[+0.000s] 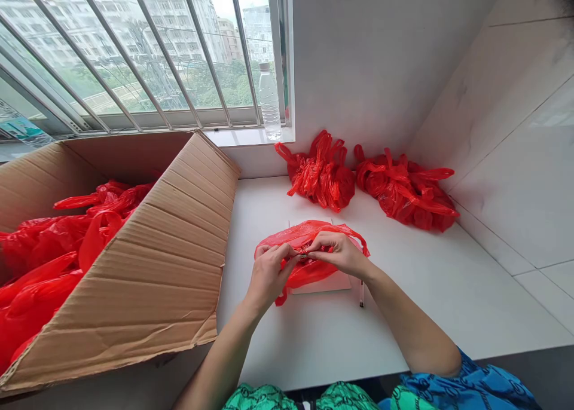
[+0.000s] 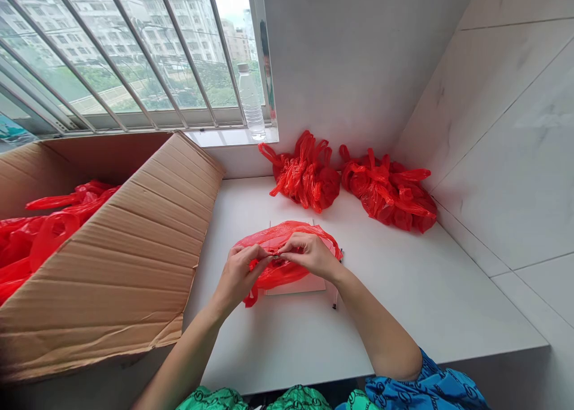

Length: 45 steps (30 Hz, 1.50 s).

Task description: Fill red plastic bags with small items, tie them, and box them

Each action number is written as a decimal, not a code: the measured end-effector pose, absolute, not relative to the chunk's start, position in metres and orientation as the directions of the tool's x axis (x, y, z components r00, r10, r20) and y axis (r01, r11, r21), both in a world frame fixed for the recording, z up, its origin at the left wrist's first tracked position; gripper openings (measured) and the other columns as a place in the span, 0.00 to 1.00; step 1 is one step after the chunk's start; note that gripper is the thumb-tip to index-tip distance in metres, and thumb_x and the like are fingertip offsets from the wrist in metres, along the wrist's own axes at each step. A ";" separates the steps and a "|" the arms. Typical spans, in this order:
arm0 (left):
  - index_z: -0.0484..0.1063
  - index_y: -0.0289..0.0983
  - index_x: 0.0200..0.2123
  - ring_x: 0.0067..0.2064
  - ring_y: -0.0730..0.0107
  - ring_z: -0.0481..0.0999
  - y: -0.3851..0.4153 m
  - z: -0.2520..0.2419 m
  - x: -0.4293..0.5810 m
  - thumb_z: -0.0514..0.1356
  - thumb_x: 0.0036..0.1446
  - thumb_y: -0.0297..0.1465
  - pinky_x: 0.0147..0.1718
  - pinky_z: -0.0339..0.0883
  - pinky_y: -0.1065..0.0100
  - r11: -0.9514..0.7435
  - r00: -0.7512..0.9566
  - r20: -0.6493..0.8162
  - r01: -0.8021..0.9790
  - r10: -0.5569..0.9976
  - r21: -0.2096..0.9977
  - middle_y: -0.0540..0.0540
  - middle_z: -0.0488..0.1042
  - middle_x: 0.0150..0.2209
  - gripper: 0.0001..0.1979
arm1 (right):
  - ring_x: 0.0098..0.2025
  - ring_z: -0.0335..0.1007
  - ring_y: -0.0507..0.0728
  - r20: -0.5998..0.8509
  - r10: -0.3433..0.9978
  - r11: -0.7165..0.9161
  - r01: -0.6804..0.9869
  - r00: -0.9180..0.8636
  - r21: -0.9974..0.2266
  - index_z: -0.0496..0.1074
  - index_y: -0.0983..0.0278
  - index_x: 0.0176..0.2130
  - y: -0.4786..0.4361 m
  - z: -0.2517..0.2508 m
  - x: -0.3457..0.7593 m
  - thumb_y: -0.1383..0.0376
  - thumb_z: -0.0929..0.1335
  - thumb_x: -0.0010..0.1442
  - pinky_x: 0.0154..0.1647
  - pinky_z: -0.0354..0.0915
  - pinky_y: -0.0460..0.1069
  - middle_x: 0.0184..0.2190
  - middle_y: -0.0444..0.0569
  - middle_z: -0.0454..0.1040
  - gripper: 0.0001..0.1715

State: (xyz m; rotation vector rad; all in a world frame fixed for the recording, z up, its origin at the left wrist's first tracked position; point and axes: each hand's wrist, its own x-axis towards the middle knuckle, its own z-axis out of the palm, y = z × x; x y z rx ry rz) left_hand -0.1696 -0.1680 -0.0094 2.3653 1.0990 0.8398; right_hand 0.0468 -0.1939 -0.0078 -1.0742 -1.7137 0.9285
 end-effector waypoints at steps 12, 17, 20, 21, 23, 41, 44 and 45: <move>0.74 0.43 0.49 0.44 0.59 0.77 -0.167 -0.020 -0.171 0.54 0.67 0.35 0.47 0.59 0.56 -0.589 0.488 0.346 0.744 0.801 0.315 0.44 0.80 0.44 0.12 | 0.44 0.76 0.59 0.103 0.993 0.102 0.787 -0.048 -0.609 0.75 0.58 0.43 -0.191 -0.019 0.068 0.71 0.61 0.63 0.43 0.67 0.52 0.41 0.47 0.80 0.16; 0.76 0.47 0.48 0.50 0.55 0.75 -0.174 -0.022 -0.155 0.57 0.65 0.35 0.51 0.60 0.52 -0.684 0.603 0.346 0.700 0.719 0.204 0.44 0.74 0.55 0.11 | 0.42 0.76 0.60 0.029 0.994 0.110 0.868 -0.109 -0.483 0.74 0.58 0.49 -0.191 -0.025 0.065 0.70 0.66 0.59 0.36 0.65 0.49 0.43 0.48 0.79 0.19; 0.75 0.49 0.50 0.53 0.54 0.73 -0.177 -0.026 -0.147 0.58 0.64 0.32 0.57 0.56 0.47 -0.766 0.699 0.318 0.608 0.640 0.206 0.47 0.74 0.57 0.13 | 0.40 0.75 0.58 0.055 0.990 0.143 0.874 -0.132 -0.465 0.75 0.57 0.46 -0.191 -0.027 0.064 0.69 0.68 0.57 0.35 0.63 0.48 0.42 0.47 0.78 0.16; 0.75 0.49 0.51 0.53 0.55 0.73 -0.177 -0.027 -0.146 0.58 0.64 0.32 0.59 0.54 0.45 -0.776 0.712 0.309 0.593 0.630 0.217 0.47 0.74 0.56 0.14 | 0.39 0.74 0.58 0.067 0.989 0.145 0.876 -0.129 -0.461 0.75 0.57 0.43 -0.191 -0.028 0.064 0.69 0.68 0.58 0.34 0.63 0.48 0.40 0.47 0.78 0.13; 0.76 0.48 0.50 0.53 0.55 0.73 -0.176 -0.029 -0.146 0.58 0.64 0.30 0.61 0.51 0.43 -0.769 0.712 0.291 0.593 0.639 0.240 0.47 0.76 0.55 0.14 | 0.35 0.73 0.57 0.070 0.993 0.117 0.892 -0.096 -0.437 0.75 0.58 0.39 -0.191 -0.029 0.065 0.68 0.68 0.58 0.32 0.62 0.48 0.34 0.47 0.77 0.07; 0.71 0.41 0.49 0.39 0.68 0.78 -0.172 -0.004 -0.156 0.54 0.67 0.36 0.41 0.72 0.66 -0.489 0.358 0.375 0.313 0.855 0.814 0.47 0.77 0.38 0.12 | 0.40 0.74 0.56 0.014 0.965 0.080 0.240 -0.262 -0.967 0.72 0.58 0.49 -0.204 0.001 0.044 0.53 0.73 0.57 0.42 0.72 0.52 0.39 0.46 0.77 0.22; 0.71 0.41 0.50 0.35 0.71 0.77 -0.173 -0.003 -0.158 0.56 0.66 0.36 0.39 0.71 0.68 -0.455 0.347 0.359 0.254 0.866 0.853 0.49 0.76 0.34 0.12 | 0.44 0.76 0.57 -0.003 0.948 0.041 0.133 -0.319 -0.990 0.73 0.60 0.46 -0.204 0.003 0.042 0.51 0.70 0.61 0.46 0.72 0.53 0.40 0.47 0.78 0.19; 0.71 0.41 0.50 0.34 0.71 0.76 -0.173 -0.003 -0.158 0.57 0.66 0.36 0.38 0.71 0.68 -0.441 0.346 0.349 0.236 0.871 0.866 0.50 0.76 0.33 0.12 | 0.44 0.77 0.57 -0.003 0.943 0.029 0.093 -0.333 -0.995 0.73 0.61 0.44 -0.204 0.003 0.042 0.51 0.69 0.62 0.47 0.73 0.53 0.40 0.48 0.79 0.18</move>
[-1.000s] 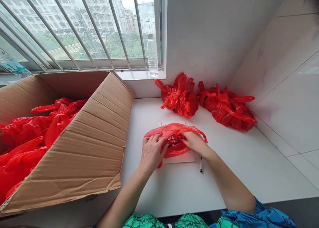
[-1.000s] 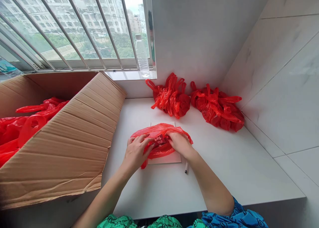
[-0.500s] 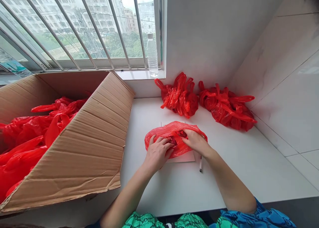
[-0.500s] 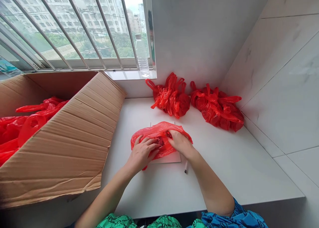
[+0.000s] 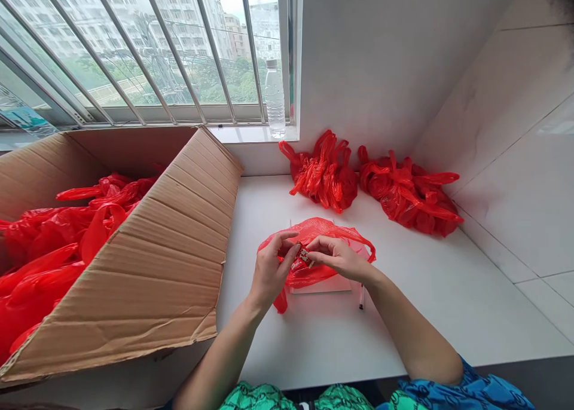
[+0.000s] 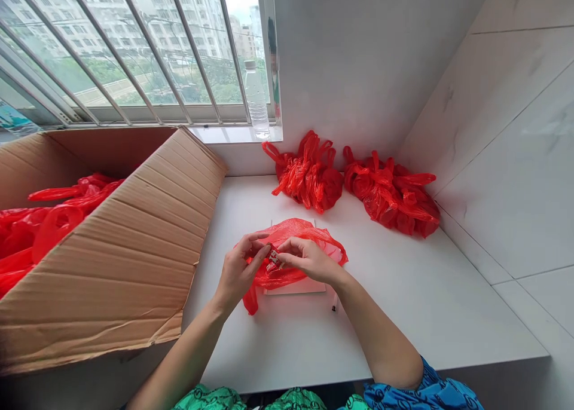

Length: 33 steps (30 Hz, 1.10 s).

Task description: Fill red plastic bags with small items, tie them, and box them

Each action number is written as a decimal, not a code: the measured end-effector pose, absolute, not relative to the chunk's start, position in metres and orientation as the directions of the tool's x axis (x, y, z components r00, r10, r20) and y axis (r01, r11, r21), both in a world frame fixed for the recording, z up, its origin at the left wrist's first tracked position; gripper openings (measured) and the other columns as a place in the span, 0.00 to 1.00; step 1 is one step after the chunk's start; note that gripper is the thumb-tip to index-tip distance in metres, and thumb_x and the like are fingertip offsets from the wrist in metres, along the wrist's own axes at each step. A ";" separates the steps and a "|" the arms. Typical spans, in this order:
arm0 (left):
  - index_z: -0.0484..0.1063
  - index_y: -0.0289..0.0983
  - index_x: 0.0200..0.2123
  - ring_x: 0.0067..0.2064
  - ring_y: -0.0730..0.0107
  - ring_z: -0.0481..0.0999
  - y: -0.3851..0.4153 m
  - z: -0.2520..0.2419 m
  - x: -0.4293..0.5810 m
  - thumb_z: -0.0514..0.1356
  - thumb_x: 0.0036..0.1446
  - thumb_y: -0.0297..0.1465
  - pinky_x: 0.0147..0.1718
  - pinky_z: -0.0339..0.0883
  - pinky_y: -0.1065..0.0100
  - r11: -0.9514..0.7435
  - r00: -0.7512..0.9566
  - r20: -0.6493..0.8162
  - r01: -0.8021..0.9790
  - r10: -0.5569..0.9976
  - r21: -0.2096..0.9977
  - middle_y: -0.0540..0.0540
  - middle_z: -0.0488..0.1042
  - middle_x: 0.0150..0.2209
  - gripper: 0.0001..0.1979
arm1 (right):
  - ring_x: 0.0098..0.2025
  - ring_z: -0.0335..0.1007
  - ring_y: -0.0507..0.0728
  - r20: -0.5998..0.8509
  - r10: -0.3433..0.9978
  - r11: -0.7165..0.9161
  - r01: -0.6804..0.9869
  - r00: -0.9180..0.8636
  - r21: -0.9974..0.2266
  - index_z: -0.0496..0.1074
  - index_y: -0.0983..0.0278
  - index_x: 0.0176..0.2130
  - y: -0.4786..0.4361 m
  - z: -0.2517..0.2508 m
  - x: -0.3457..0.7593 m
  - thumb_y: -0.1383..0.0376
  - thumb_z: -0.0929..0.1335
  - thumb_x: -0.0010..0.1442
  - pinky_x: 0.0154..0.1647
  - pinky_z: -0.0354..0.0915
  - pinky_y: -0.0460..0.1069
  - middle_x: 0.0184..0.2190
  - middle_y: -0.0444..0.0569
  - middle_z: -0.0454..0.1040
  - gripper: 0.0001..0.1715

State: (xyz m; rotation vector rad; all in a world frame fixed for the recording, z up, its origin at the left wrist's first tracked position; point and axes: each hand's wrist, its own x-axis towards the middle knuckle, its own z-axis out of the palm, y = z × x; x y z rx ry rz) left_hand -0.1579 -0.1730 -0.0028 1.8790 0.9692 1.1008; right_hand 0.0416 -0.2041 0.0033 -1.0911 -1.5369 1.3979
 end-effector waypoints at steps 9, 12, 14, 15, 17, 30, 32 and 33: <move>0.71 0.39 0.48 0.28 0.71 0.72 -0.173 -0.009 -0.157 0.60 0.63 0.40 0.30 0.68 0.70 -0.301 0.327 0.245 0.133 0.913 0.944 0.51 0.73 0.26 0.14 | 0.44 0.80 0.60 -0.038 0.917 -0.050 -0.021 -0.397 -0.999 0.74 0.62 0.37 -0.205 0.005 0.044 0.52 0.72 0.58 0.49 0.74 0.57 0.37 0.48 0.81 0.17; 0.70 0.40 0.51 0.33 0.69 0.76 -0.175 -0.005 -0.163 0.56 0.66 0.39 0.35 0.70 0.68 -0.363 0.335 0.282 0.212 0.899 0.907 0.49 0.75 0.31 0.14 | 0.43 0.79 0.59 -0.024 0.937 0.016 0.111 -0.348 -0.994 0.74 0.62 0.37 -0.207 0.007 0.049 0.54 0.71 0.60 0.46 0.74 0.54 0.37 0.48 0.81 0.13; 0.71 0.41 0.52 0.39 0.68 0.77 -0.180 0.000 -0.171 0.54 0.67 0.38 0.41 0.71 0.67 -0.469 0.335 0.363 0.329 0.869 0.820 0.46 0.76 0.39 0.14 | 0.43 0.78 0.59 0.000 0.966 0.078 0.291 -0.260 -0.954 0.75 0.60 0.39 -0.208 0.008 0.053 0.56 0.69 0.62 0.44 0.73 0.53 0.39 0.47 0.81 0.11; 0.71 0.42 0.52 0.41 0.68 0.77 -0.183 0.002 -0.177 0.54 0.67 0.37 0.42 0.70 0.67 -0.517 0.345 0.399 0.394 0.850 0.760 0.46 0.75 0.41 0.13 | 0.42 0.78 0.59 0.013 0.979 0.096 0.402 -0.204 -0.911 0.75 0.59 0.41 -0.208 0.008 0.054 0.57 0.68 0.64 0.43 0.72 0.53 0.39 0.47 0.81 0.10; 0.72 0.42 0.51 0.39 0.69 0.76 -0.193 0.004 -0.190 0.53 0.68 0.36 0.40 0.69 0.68 -0.585 0.404 0.424 0.514 0.810 0.627 0.46 0.74 0.40 0.13 | 0.38 0.77 0.59 0.039 0.994 0.090 0.608 -0.097 -0.789 0.76 0.59 0.41 -0.211 0.010 0.057 0.58 0.66 0.65 0.39 0.70 0.53 0.36 0.48 0.80 0.11; 0.72 0.41 0.37 0.32 0.65 0.75 -0.223 -0.028 -0.227 0.62 0.61 0.36 0.31 0.61 0.66 -0.777 0.769 0.130 0.602 0.626 0.183 0.48 0.75 0.32 0.05 | 0.27 0.69 0.55 0.352 0.917 -0.020 0.900 0.190 -0.436 0.73 0.58 0.40 -0.261 0.056 0.104 0.45 0.68 0.59 0.26 0.61 0.49 0.31 0.45 0.75 0.21; 0.70 0.40 0.34 0.33 0.65 0.75 -0.223 -0.022 -0.229 0.61 0.62 0.36 0.30 0.62 0.67 -0.766 0.742 0.195 0.610 0.642 0.203 0.48 0.74 0.35 0.07 | 0.26 0.68 0.54 0.287 0.949 -0.027 0.940 0.131 -0.340 0.72 0.58 0.37 -0.260 0.057 0.108 0.46 0.68 0.60 0.24 0.57 0.49 0.32 0.45 0.75 0.19; 0.69 0.40 0.35 0.33 0.67 0.74 -0.222 -0.018 -0.230 0.59 0.63 0.35 0.29 0.62 0.68 -0.756 0.714 0.249 0.618 0.655 0.216 0.48 0.73 0.36 0.06 | 0.26 0.67 0.53 0.245 0.965 -0.011 0.948 0.094 -0.319 0.71 0.59 0.34 -0.259 0.060 0.110 0.48 0.67 0.61 0.24 0.56 0.48 0.31 0.45 0.75 0.17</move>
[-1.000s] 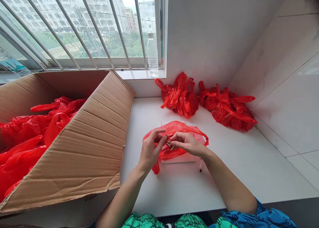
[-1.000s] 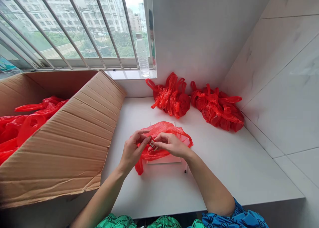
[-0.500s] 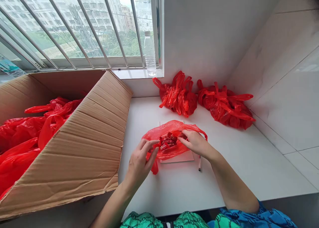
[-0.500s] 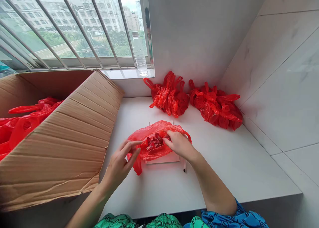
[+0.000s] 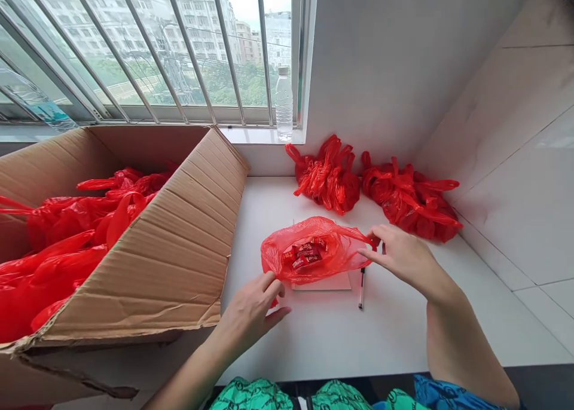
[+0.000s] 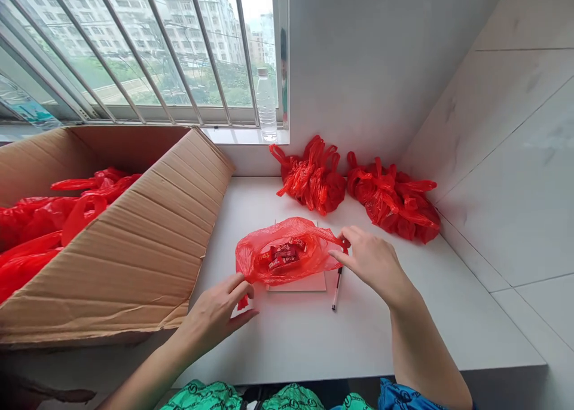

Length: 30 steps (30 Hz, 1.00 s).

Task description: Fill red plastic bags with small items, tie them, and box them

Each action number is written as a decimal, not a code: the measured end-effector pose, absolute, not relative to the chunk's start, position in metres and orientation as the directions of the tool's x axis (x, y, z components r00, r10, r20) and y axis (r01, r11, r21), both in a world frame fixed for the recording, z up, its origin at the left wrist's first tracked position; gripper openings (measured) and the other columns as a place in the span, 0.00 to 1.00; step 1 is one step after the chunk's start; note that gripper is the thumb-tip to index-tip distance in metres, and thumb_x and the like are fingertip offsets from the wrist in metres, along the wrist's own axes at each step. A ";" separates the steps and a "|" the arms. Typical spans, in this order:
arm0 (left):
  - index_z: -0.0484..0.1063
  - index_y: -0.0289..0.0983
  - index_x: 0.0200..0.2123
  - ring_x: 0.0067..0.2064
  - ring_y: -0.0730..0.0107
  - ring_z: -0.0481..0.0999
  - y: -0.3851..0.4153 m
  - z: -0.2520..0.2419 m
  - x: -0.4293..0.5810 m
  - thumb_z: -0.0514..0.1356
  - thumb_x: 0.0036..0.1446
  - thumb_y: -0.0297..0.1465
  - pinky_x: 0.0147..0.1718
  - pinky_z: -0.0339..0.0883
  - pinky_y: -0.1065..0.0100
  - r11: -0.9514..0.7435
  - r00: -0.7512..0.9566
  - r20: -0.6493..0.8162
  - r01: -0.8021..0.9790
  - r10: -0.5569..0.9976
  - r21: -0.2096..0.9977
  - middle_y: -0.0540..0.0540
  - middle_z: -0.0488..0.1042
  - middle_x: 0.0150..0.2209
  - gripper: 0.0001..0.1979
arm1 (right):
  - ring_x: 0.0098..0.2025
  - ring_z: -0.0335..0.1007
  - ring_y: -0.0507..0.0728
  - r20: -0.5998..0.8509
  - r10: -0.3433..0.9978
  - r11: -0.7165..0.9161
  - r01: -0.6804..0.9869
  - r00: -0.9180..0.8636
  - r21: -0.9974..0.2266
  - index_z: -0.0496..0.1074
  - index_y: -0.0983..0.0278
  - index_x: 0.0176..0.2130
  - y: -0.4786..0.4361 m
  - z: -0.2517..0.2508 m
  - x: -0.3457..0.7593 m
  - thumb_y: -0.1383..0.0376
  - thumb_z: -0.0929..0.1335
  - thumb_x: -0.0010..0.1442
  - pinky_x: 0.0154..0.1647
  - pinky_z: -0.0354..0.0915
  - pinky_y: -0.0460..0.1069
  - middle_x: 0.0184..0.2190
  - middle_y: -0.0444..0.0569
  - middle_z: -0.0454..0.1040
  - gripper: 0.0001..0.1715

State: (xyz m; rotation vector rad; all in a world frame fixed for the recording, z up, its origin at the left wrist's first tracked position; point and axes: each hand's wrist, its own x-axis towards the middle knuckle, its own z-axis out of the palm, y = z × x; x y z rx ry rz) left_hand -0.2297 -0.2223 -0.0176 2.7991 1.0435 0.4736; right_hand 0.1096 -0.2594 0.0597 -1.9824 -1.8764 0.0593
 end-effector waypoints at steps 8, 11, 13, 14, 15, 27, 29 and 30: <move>0.69 0.42 0.53 0.36 0.70 0.78 -0.208 0.071 -0.246 0.56 0.66 0.35 0.34 0.70 0.70 -0.652 0.373 0.669 0.725 0.643 0.223 0.47 0.76 0.44 0.13 | 0.46 0.73 0.58 0.366 0.927 0.281 0.503 0.077 -0.817 0.71 0.59 0.34 -0.233 0.112 0.129 0.51 0.71 0.60 0.42 0.69 0.51 0.49 0.48 0.75 0.14; 0.75 0.42 0.46 0.30 0.72 0.75 -0.200 0.112 -0.249 0.61 0.63 0.38 0.31 0.67 0.71 -0.503 0.170 0.756 0.832 0.632 0.233 0.51 0.77 0.35 0.11 | 0.53 0.72 0.59 0.505 0.828 0.485 0.138 0.245 -0.863 0.71 0.57 0.33 -0.210 0.110 0.121 0.53 0.71 0.60 0.51 0.69 0.54 0.50 0.46 0.75 0.12; 0.76 0.40 0.40 0.25 0.74 0.72 -0.193 0.131 -0.246 0.63 0.60 0.40 0.27 0.64 0.72 -0.431 0.026 0.733 0.822 0.680 0.371 0.54 0.74 0.26 0.10 | 0.53 0.73 0.59 0.521 0.794 0.566 -0.068 0.312 -0.822 0.71 0.56 0.35 -0.197 0.104 0.111 0.53 0.71 0.60 0.53 0.69 0.56 0.47 0.45 0.76 0.11; 0.76 0.39 0.38 0.22 0.75 0.71 -0.188 0.136 -0.243 0.64 0.58 0.41 0.25 0.63 0.73 -0.437 -0.017 0.688 0.761 0.726 0.480 0.55 0.72 0.23 0.11 | 0.52 0.73 0.59 0.516 0.793 0.579 -0.140 0.325 -0.803 0.71 0.56 0.36 -0.191 0.101 0.106 0.53 0.72 0.59 0.54 0.70 0.57 0.46 0.44 0.77 0.11; 0.75 0.39 0.38 0.21 0.75 0.70 -0.184 0.139 -0.239 0.65 0.57 0.41 0.22 0.63 0.73 -0.458 -0.029 0.628 0.660 0.777 0.596 0.55 0.71 0.22 0.12 | 0.51 0.74 0.59 0.507 0.797 0.581 -0.191 0.328 -0.791 0.71 0.56 0.36 -0.188 0.098 0.101 0.54 0.72 0.58 0.54 0.70 0.58 0.45 0.44 0.77 0.11; 0.75 0.36 0.43 0.38 0.69 0.79 -0.178 0.128 -0.143 0.66 0.58 0.33 0.39 0.75 0.69 -0.546 0.260 0.546 -0.079 0.797 0.834 0.44 0.78 0.39 0.10 | 0.56 0.71 0.60 0.533 0.845 0.518 -0.191 -0.037 -0.834 0.68 0.50 0.58 -0.195 0.088 0.047 0.53 0.72 0.60 0.55 0.71 0.60 0.58 0.48 0.70 0.27; 0.73 0.37 0.46 0.42 0.65 0.79 -0.181 0.127 -0.138 0.64 0.60 0.32 0.42 0.75 0.65 -0.560 0.364 0.545 -0.074 0.755 0.825 0.42 0.78 0.42 0.11 | 0.59 0.67 0.61 0.558 0.824 0.559 -0.017 -0.104 -0.829 0.67 0.49 0.60 -0.198 0.088 0.039 0.54 0.75 0.56 0.58 0.69 0.59 0.63 0.48 0.63 0.35; 0.73 0.38 0.49 0.45 0.63 0.79 -0.182 0.125 -0.138 0.63 0.62 0.32 0.44 0.74 0.63 -0.569 0.418 0.542 -0.072 0.729 0.819 0.42 0.79 0.42 0.12 | 0.60 0.66 0.61 0.571 0.812 0.580 0.065 -0.116 -0.812 0.69 0.49 0.59 -0.198 0.087 0.036 0.55 0.75 0.56 0.58 0.68 0.59 0.63 0.47 0.63 0.33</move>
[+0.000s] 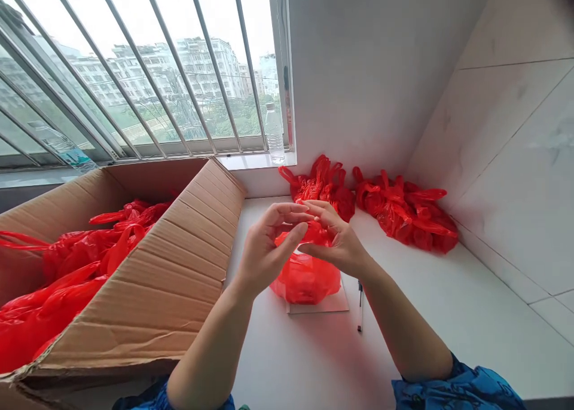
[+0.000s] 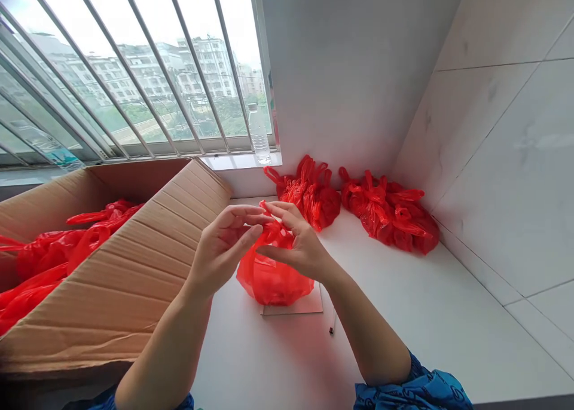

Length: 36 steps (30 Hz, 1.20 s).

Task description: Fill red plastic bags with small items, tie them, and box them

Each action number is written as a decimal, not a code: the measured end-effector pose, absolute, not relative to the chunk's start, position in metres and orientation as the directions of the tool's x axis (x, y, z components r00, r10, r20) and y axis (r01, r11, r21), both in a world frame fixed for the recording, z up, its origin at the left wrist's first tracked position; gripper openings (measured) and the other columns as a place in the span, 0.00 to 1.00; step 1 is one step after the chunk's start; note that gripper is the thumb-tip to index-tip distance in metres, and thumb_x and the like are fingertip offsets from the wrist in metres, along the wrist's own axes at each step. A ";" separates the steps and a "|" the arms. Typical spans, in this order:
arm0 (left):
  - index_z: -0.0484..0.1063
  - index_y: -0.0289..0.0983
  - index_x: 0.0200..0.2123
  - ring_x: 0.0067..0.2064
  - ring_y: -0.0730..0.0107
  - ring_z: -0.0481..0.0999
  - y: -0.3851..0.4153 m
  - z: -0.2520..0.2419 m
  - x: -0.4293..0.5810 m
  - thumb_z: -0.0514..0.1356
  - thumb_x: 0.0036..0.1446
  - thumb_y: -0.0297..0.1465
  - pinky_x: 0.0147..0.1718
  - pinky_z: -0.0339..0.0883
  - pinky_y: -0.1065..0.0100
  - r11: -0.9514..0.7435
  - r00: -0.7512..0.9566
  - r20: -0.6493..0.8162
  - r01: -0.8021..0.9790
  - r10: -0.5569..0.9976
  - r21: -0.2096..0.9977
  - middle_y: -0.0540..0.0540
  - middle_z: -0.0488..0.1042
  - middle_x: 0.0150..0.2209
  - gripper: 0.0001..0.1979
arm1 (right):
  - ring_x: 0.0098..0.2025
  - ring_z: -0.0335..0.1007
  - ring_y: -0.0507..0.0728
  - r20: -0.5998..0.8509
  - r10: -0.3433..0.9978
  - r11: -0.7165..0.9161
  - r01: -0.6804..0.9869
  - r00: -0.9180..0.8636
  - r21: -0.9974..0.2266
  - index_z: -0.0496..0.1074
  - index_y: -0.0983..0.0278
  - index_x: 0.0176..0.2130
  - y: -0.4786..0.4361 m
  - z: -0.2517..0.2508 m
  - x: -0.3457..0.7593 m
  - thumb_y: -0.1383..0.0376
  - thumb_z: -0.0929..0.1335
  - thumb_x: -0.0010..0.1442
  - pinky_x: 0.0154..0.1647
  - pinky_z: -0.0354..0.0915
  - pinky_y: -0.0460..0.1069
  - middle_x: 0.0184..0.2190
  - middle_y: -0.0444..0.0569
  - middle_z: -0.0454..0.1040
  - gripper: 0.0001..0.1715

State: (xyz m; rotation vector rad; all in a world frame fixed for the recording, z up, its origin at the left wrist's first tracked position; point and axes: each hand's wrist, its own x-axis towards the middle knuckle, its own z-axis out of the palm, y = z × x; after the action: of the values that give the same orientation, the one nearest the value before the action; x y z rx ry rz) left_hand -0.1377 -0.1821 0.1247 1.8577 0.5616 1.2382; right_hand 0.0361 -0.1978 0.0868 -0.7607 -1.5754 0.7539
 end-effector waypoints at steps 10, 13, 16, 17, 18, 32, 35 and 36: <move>0.57 0.44 0.64 0.52 0.59 0.74 -0.169 0.059 -0.134 0.66 0.57 0.36 0.52 0.67 0.58 -0.463 0.381 0.425 0.009 0.821 0.886 0.41 0.74 0.51 0.34 | 0.26 0.59 0.49 0.318 0.948 0.302 -0.240 -0.032 -0.923 0.78 0.58 0.49 -0.186 0.075 0.028 0.52 0.67 0.65 0.27 0.61 0.47 0.38 0.47 0.75 0.19; 0.63 0.38 0.60 0.39 0.65 0.76 -0.164 0.055 -0.136 0.61 0.62 0.37 0.44 0.68 0.63 -0.173 0.539 0.218 -0.133 0.814 0.976 0.46 0.76 0.34 0.25 | 0.24 0.56 0.48 0.285 0.952 0.241 -0.300 -0.112 -0.923 0.78 0.59 0.48 -0.185 0.076 0.036 0.52 0.65 0.66 0.24 0.56 0.46 0.33 0.46 0.74 0.19; 0.66 0.37 0.57 0.32 0.70 0.74 -0.161 0.059 -0.141 0.63 0.59 0.34 0.37 0.67 0.68 0.086 0.559 0.086 -0.273 0.825 0.958 0.50 0.73 0.28 0.23 | 0.25 0.57 0.49 0.338 0.886 0.322 -0.102 -0.317 -0.941 0.79 0.60 0.44 -0.188 0.080 0.047 0.51 0.63 0.68 0.24 0.58 0.47 0.35 0.48 0.73 0.21; 0.66 0.38 0.57 0.32 0.70 0.74 -0.161 0.061 -0.143 0.63 0.58 0.33 0.36 0.67 0.69 0.137 0.549 0.060 -0.311 0.834 0.940 0.50 0.73 0.28 0.24 | 0.28 0.61 0.50 0.368 0.850 0.399 0.005 -0.378 -0.917 0.79 0.60 0.42 -0.190 0.081 0.049 0.53 0.63 0.69 0.27 0.62 0.47 0.38 0.49 0.73 0.20; 0.67 0.38 0.57 0.32 0.70 0.74 -0.161 0.063 -0.144 0.63 0.57 0.32 0.35 0.67 0.69 0.169 0.535 0.044 -0.342 0.844 0.924 0.49 0.74 0.29 0.24 | 0.33 0.65 0.52 0.394 0.818 0.481 0.123 -0.419 -0.868 0.79 0.59 0.41 -0.192 0.082 0.051 0.55 0.63 0.69 0.32 0.65 0.49 0.42 0.50 0.72 0.18; 0.77 0.37 0.49 0.30 0.72 0.76 -0.159 0.057 -0.146 0.65 0.59 0.40 0.31 0.69 0.72 0.124 0.542 0.015 -0.220 0.840 0.968 0.44 0.78 0.36 0.18 | 0.39 0.71 0.54 0.599 0.738 0.586 0.736 -0.312 -0.339 0.75 0.59 0.38 -0.203 0.076 0.037 0.72 0.63 0.65 0.37 0.66 0.48 0.41 0.48 0.76 0.13; 0.78 0.35 0.45 0.37 0.69 0.78 -0.158 0.056 -0.147 0.68 0.56 0.38 0.36 0.70 0.71 0.102 0.487 0.034 -0.249 0.873 0.963 0.42 0.79 0.40 0.16 | 0.44 0.72 0.55 0.556 0.753 0.600 0.716 -0.353 -0.357 0.75 0.59 0.43 -0.207 0.082 0.042 0.69 0.63 0.67 0.41 0.68 0.49 0.46 0.48 0.76 0.12; 0.77 0.35 0.43 0.37 0.68 0.78 -0.158 0.055 -0.147 0.69 0.55 0.38 0.36 0.70 0.71 0.107 0.469 0.033 -0.269 0.883 0.957 0.43 0.80 0.40 0.16 | 0.45 0.73 0.56 0.531 0.763 0.602 0.706 -0.368 -0.374 0.75 0.58 0.46 -0.209 0.084 0.044 0.67 0.63 0.68 0.42 0.68 0.50 0.49 0.48 0.75 0.12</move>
State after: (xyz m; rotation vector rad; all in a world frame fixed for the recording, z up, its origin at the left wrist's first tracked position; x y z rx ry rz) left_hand -0.1471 -0.1582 0.0554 1.1625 0.6640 0.9461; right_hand 0.0443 -0.2088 0.0842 -1.1545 -2.1462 0.1077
